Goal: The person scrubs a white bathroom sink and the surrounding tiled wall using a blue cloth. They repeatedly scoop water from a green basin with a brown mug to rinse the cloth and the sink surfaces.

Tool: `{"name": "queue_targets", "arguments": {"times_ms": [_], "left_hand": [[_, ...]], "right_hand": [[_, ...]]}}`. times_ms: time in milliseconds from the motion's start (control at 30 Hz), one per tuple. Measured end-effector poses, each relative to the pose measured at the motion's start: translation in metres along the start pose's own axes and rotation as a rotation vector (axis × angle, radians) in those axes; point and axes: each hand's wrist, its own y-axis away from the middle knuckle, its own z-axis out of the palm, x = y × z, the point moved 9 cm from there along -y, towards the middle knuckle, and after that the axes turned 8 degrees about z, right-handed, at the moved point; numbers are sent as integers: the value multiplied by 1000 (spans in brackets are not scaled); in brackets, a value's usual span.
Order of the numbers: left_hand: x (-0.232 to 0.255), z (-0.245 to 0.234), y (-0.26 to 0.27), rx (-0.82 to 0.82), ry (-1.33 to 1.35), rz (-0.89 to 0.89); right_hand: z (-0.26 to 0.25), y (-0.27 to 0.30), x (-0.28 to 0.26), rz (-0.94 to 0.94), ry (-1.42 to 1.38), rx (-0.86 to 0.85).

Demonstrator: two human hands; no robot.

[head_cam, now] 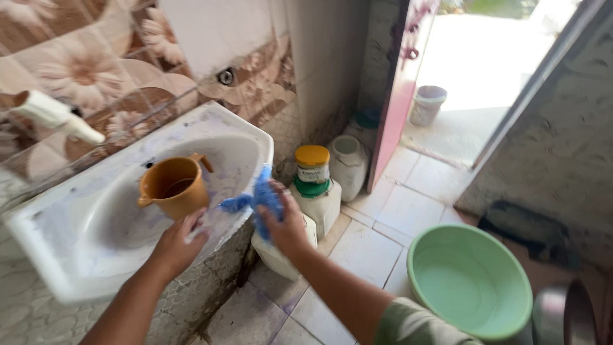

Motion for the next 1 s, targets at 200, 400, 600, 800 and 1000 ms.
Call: {"name": "queue_targets", "arguments": {"times_ms": [200,400,600,800,1000], "left_hand": [[-31,12,8,-61,-146,-107],[-45,-24,7,319,198,-69],[-29,-30,2,393,254,149],[-28,-38,3,515,336,122],[-24,-37,8,500,734,139]], "right_hand": [[105,50,-31,333,1372,134],[176,41,-16,123,1425,-402],[179,-3,-9,-106,2062,-364],[156,-18,-2,-194,1926,-448],[37,-89,-81,-276,1846,-341]]}}
